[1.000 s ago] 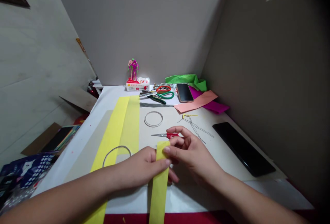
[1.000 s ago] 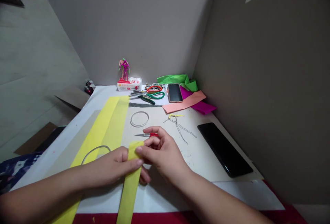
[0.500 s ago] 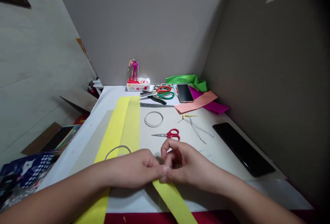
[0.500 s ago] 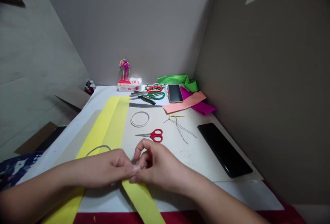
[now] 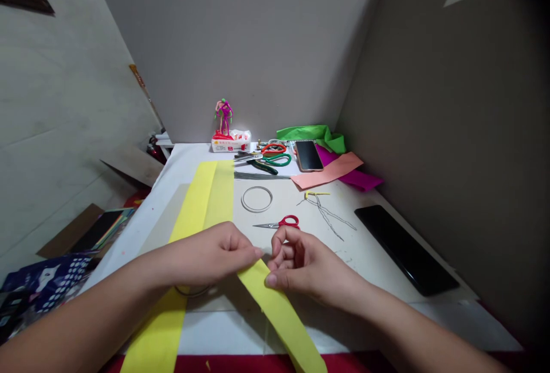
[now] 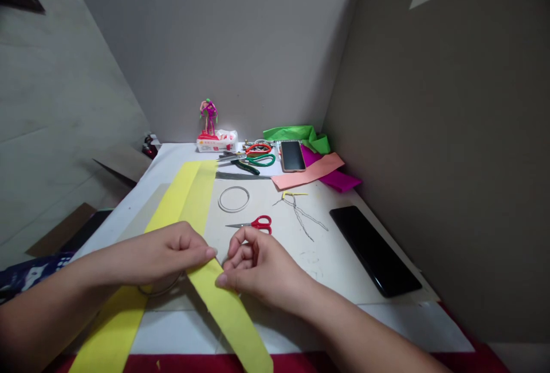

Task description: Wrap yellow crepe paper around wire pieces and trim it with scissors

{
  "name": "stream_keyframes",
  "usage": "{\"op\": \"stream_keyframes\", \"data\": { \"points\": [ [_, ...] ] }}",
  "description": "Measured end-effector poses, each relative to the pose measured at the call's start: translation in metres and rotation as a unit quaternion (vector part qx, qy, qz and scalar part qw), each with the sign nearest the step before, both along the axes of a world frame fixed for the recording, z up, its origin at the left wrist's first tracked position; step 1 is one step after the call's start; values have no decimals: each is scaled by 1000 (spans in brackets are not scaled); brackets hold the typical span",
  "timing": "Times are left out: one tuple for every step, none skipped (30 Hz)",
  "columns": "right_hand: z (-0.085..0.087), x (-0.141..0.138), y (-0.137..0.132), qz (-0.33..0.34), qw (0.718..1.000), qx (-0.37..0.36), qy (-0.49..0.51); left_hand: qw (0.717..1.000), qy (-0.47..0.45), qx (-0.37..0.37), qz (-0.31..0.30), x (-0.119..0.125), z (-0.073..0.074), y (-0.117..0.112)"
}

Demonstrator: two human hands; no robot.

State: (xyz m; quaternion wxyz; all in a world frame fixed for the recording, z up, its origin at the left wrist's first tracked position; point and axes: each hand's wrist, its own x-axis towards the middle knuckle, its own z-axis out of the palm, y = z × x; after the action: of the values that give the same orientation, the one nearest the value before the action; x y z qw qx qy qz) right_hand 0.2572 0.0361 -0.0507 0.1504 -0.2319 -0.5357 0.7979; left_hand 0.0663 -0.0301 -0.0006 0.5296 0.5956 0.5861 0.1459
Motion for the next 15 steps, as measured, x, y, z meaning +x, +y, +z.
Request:
{"op": "stream_keyframes", "data": {
  "points": [
    [0,-1,-1,-13,1000,0,4,1000,-9,5,-8,-1,1,0],
    [1,-2,-2,-23,1000,3,7,1000,-15,9,-18,-1,2,0],
    [1,-2,-2,-31,999,5,8,1000,-13,9,-24,-1,2,0],
    [1,-3,-3,-36,999,7,10,1000,-7,4,-24,-1,3,0],
    [1,-3,-3,-39,999,8,12,1000,6,3,-19,-1,4,-1],
    [1,-3,-3,-39,999,9,13,1000,19,7,-15,-1,5,0],
    [1,-3,-3,-40,999,9,14,999,30,16,-9,-2,7,0],
    [1,-3,-3,-40,999,8,14,999,38,28,-5,-3,9,0],
    [0,-3,-2,-41,999,7,13,998,41,42,1,-5,11,1],
    [0,-3,-2,-42,999,6,11,998,40,55,10,-7,14,2],
    [1,-3,-2,-44,999,4,8,997,37,66,20,-10,18,2],
    [1,-3,-2,-46,999,2,4,996,31,73,32,-14,21,3],
    [1,-3,-1,-48,999,1,1,996,23,76,46,-18,24,4],
    [2,-4,-1,-50,999,2,-2,995,13,76,59,-22,27,4],
    [2,-4,-1,-52,999,4,-4,994,-1,73,76,-27,29,4]
  ]
}}
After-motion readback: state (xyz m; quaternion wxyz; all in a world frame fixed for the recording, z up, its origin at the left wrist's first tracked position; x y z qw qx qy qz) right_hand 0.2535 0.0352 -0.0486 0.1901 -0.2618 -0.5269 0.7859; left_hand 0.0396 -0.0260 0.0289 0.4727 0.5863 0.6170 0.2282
